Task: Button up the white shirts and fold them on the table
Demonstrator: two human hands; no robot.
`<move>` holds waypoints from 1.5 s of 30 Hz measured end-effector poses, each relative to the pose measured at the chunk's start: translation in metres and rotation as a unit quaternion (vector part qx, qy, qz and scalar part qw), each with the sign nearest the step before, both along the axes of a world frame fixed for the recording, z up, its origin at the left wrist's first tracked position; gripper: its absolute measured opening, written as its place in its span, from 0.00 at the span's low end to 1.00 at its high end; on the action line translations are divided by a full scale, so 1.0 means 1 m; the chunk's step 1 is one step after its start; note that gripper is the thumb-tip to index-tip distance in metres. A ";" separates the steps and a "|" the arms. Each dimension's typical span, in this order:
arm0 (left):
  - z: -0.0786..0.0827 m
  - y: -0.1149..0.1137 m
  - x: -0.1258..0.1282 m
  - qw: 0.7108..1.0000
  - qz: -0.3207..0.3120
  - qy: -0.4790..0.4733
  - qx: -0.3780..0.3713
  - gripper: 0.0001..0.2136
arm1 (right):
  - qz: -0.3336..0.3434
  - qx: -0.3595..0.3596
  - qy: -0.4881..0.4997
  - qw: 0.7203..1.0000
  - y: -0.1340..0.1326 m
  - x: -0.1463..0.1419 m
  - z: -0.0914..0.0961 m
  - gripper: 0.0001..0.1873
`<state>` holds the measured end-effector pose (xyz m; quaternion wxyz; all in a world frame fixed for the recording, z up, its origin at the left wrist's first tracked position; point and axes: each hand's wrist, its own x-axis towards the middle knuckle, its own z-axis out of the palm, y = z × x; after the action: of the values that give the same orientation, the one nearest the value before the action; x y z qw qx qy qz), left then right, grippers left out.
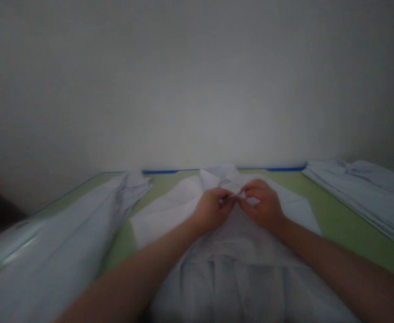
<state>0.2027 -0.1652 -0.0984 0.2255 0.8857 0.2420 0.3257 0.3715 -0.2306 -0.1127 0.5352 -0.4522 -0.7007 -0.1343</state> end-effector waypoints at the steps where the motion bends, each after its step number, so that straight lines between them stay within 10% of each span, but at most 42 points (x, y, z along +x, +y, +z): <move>1: 0.000 0.000 0.000 1.000 0.005 0.002 -0.004 0.10 | 0.007 -0.003 0.002 1.000 0.000 0.000 0.000 0.05; 45: 0.003 0.012 0.000 0.997 -0.049 0.019 -0.064 0.13 | -0.037 -0.014 -0.079 0.996 0.000 0.001 0.005 0.05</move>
<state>0.2029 -0.1533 -0.0958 0.2924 0.8865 0.2230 0.2810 0.3721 -0.2307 -0.1080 0.4668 -0.4730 -0.7255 -0.1791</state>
